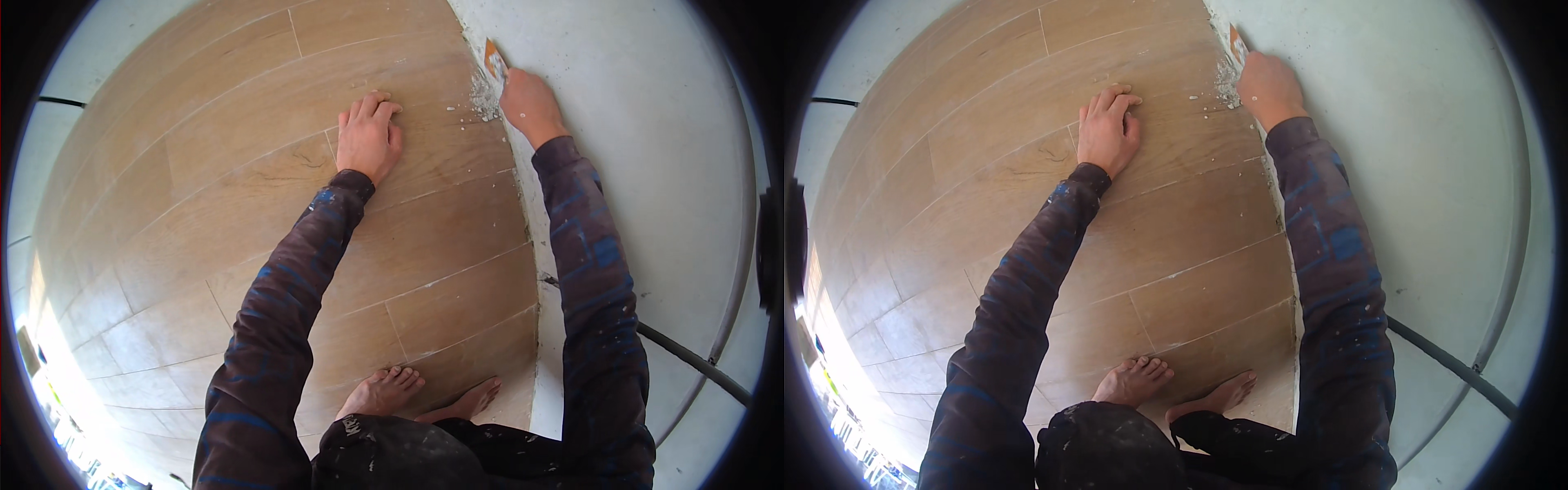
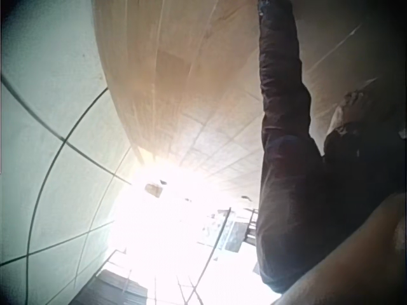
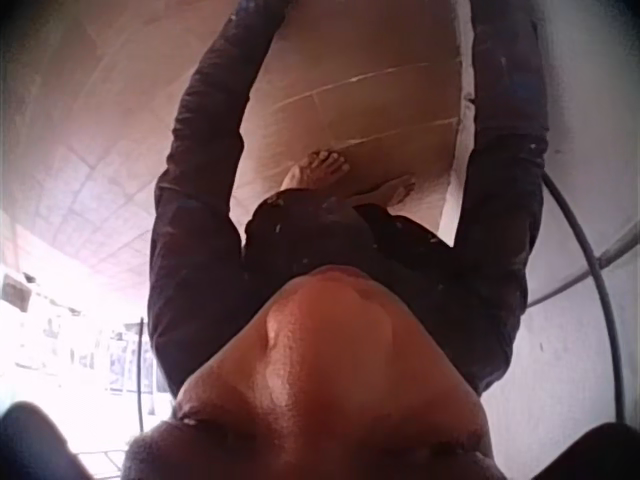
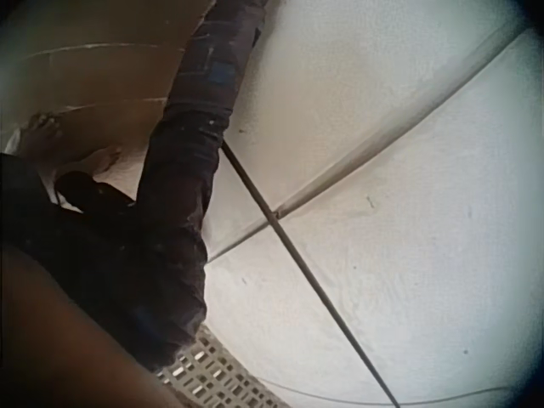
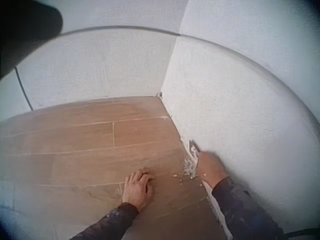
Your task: The person spreads a brown paste between floor tiles using a putty knife and scrapes excess dried material from the floor and wall base, eventually picking up small debris by hand.
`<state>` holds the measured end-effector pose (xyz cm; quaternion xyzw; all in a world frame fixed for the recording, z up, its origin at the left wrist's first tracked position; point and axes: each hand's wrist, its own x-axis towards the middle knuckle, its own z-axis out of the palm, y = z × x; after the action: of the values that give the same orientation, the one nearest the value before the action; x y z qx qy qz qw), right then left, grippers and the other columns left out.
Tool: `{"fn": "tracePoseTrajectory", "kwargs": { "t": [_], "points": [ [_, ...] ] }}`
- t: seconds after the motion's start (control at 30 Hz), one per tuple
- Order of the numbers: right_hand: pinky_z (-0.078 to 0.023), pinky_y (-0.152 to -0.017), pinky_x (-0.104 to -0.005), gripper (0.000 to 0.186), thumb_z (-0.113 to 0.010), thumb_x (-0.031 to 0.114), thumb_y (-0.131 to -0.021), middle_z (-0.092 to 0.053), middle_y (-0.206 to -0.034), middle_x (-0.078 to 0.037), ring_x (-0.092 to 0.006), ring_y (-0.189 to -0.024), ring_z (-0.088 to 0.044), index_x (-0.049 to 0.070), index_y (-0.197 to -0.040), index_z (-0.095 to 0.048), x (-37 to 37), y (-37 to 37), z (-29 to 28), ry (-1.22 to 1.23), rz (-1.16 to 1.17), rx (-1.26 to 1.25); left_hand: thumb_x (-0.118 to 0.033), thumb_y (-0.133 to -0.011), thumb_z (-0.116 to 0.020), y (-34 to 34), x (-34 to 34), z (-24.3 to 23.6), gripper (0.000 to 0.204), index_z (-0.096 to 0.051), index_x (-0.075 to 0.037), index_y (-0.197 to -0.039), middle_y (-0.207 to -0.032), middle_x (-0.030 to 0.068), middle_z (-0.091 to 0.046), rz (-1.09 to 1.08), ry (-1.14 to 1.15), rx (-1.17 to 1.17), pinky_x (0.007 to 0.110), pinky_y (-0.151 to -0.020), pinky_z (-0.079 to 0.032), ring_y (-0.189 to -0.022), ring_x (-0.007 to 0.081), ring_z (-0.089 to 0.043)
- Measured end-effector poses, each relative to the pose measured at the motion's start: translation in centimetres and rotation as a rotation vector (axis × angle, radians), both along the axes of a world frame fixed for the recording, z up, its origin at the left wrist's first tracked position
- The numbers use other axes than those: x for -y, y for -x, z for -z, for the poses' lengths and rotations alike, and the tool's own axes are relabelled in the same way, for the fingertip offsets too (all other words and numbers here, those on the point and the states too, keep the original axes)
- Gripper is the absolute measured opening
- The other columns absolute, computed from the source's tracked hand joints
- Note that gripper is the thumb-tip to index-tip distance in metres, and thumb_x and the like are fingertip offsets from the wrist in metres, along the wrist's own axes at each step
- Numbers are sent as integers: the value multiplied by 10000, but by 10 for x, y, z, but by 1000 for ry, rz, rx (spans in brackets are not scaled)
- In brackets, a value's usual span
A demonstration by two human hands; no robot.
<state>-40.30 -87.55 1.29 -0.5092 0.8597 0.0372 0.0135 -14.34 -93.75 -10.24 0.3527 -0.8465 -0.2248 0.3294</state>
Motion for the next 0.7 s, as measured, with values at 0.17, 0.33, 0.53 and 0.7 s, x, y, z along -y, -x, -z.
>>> {"fn": "tracePoseTrajectory", "kwargs": {
  "t": [0.17, 0.33, 0.53, 0.7],
  "points": [
    [-584, -904, -522, 246, -595, 148, -920, -743, -1035, -297, -478, -1001, -720, -27, -1016, -738, 0, 4, 7, -77, 4, 21, -57, -853, -622, 4, -1, 2, 278, -716, -112, -1110, -1322, 71, -658, -4, 8, -2, 434, -1008, -439, -1225, 293, -600],
    [-578, -917, -529, 287, -578, 133, -914, -737, -1038, -313, -489, -1004, -715, -40, -1089, -725, 3, 7, -11, -116, 42, 90, -63, -852, -629, 4, -2, 0, 271, -718, -116, -1102, -1310, 69, -661, -24, 4, 16, 433, -1005, -441, -1219, 289, -603],
    [-569, -931, -541, 285, -583, 118, -908, -730, -1055, -328, -493, -1020, -711, -53, -1078, -735, -11, 2, -4, -87, 32, 96, -73, -855, -629, 5, -4, 0, 262, -719, -124, -1097, -1307, 64, -660, -17, -8, 30, 434, -1006, -440, -1221, 283, -604],
    [-564, -919, -551, 254, -578, 108, -908, -727, -1033, -332, -498, -1006, -708, -50, -1032, -733, -10, 0, -2, -5, 10, 55, -74, -850, -646, 5, -3, 3, 248, -719, -125, -1082, -1287, 60, -655, -27, 20, 18, 430, -999, -439, -1209, 277, -603]
  ]
}}
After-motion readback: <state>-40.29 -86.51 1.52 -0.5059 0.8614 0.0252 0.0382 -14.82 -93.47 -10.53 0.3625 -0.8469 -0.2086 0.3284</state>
